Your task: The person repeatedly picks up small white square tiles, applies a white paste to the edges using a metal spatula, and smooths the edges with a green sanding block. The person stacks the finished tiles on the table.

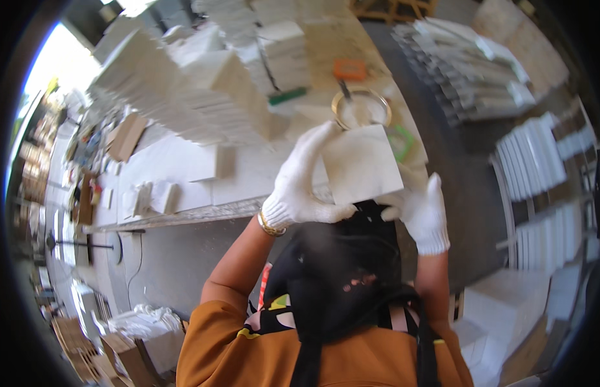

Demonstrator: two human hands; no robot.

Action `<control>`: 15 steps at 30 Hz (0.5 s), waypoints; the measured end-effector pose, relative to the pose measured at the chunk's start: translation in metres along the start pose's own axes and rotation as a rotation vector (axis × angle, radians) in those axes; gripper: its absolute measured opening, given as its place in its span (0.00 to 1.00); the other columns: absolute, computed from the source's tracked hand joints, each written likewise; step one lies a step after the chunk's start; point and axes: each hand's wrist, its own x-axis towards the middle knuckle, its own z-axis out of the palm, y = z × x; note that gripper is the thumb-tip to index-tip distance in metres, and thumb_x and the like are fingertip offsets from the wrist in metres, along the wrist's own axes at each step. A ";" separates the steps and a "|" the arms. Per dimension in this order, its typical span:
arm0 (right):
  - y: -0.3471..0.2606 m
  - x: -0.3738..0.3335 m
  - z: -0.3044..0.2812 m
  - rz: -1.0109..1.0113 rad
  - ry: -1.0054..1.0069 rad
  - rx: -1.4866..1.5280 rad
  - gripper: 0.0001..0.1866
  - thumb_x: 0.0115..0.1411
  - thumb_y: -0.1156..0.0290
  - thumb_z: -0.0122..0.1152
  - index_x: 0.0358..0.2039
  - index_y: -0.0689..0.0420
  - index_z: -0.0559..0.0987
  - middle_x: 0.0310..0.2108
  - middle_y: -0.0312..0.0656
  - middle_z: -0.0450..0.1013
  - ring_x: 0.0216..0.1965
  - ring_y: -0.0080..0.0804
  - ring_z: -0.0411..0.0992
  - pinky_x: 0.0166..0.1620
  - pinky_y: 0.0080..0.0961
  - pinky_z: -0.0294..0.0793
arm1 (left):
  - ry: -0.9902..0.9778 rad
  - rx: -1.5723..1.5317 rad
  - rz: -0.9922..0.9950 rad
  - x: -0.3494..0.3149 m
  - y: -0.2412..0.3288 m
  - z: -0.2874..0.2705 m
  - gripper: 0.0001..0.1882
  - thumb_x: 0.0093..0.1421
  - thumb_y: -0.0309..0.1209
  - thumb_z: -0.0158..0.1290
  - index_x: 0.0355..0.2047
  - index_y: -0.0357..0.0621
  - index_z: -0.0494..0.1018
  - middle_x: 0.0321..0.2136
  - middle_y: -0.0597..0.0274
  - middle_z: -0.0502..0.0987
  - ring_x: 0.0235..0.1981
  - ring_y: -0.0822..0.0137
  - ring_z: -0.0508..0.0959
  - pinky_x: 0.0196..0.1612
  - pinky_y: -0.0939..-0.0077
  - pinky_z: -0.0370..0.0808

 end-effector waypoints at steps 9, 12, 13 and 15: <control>0.018 -0.078 -0.036 -0.267 0.486 -0.060 0.28 0.67 0.63 0.54 0.62 0.68 0.68 0.54 0.49 0.75 0.54 0.37 0.75 0.55 0.37 0.75 | -0.306 -0.117 -0.222 -0.045 -0.006 0.111 0.70 0.35 0.54 0.75 0.71 0.36 0.48 0.69 0.42 0.57 0.70 0.50 0.59 0.67 0.59 0.62; 0.027 -0.109 -0.073 -0.450 0.670 -0.003 0.28 0.67 0.63 0.54 0.63 0.66 0.67 0.56 0.49 0.73 0.55 0.39 0.74 0.56 0.39 0.75 | -0.449 -0.244 -0.270 -0.064 -0.028 0.125 0.61 0.47 0.51 0.71 0.71 0.37 0.49 0.69 0.45 0.59 0.69 0.55 0.62 0.66 0.62 0.64; 0.027 -0.121 -0.083 -0.512 0.728 0.021 0.28 0.67 0.63 0.54 0.63 0.66 0.67 0.57 0.49 0.72 0.56 0.39 0.73 0.55 0.39 0.75 | -0.497 -0.331 -0.321 -0.068 -0.027 0.125 0.59 0.49 0.50 0.70 0.71 0.36 0.50 0.68 0.45 0.61 0.68 0.55 0.64 0.65 0.63 0.64; 0.020 -0.142 -0.094 -0.567 0.749 0.064 0.28 0.68 0.62 0.54 0.64 0.65 0.67 0.58 0.49 0.71 0.56 0.40 0.73 0.55 0.39 0.75 | -0.572 -0.441 -0.399 -0.074 -0.027 0.126 0.56 0.52 0.48 0.69 0.71 0.36 0.51 0.66 0.45 0.65 0.66 0.56 0.66 0.65 0.62 0.65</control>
